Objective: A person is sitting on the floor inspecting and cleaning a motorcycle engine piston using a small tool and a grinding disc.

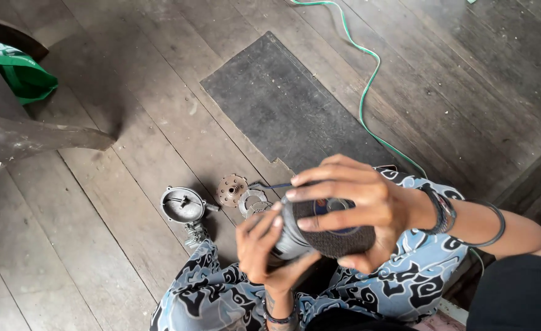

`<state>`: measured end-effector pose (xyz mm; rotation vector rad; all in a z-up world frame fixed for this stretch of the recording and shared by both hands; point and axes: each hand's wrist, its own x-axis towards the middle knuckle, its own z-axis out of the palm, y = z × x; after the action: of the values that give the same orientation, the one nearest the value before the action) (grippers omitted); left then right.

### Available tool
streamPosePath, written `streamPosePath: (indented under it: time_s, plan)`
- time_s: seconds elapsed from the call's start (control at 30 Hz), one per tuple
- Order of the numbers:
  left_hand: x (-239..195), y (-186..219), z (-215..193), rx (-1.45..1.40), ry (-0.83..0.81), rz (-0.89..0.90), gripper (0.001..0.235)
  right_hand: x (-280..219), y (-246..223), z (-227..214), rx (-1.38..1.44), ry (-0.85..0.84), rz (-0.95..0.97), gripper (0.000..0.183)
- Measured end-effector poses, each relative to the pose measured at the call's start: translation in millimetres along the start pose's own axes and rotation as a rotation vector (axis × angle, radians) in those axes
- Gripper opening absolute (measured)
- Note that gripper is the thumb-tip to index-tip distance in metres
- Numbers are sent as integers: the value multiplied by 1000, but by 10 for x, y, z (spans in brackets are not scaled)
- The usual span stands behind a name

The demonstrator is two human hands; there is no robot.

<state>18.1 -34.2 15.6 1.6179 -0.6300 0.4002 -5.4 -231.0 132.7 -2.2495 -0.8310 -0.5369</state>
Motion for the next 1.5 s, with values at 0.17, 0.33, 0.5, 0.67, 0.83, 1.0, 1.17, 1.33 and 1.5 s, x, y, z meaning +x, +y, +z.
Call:
streamPosePath:
  time_s: [0.17, 0.33, 0.5, 0.67, 0.83, 1.0, 1.17, 1.33, 1.5]
  plan:
    - [10, 12, 70, -36, 10, 24, 73, -42, -48, 6, 2, 43, 7, 50]
    - [31, 112, 67, -23, 25, -21, 69, 1, -59, -30, 2, 25, -6, 49]
    - [63, 52, 87, -27, 34, -20, 70, -101, -86, -15, 3, 40, -4, 51]
    - [41, 189, 130, -47, 1, 14, 74, -45, -51, -19, 13, 50, -2, 50]
    - [64, 135, 93, -36, -5, -55, 71, -173, -92, -20, -9, 36, 29, 52]
    - [-44, 191, 110, -86, -51, -28, 69, -117, -62, -65, 34, 52, 15, 52]
    - [34, 126, 73, -91, -1, -59, 69, -291, -89, -30, 14, 52, 49, 51]
    - [34, 168, 97, -143, -11, -69, 72, -243, -68, -45, 17, 62, 24, 53]
    - [17, 27, 48, -212, 19, -41, 70, -349, -32, -14, 37, 81, 72, 57]
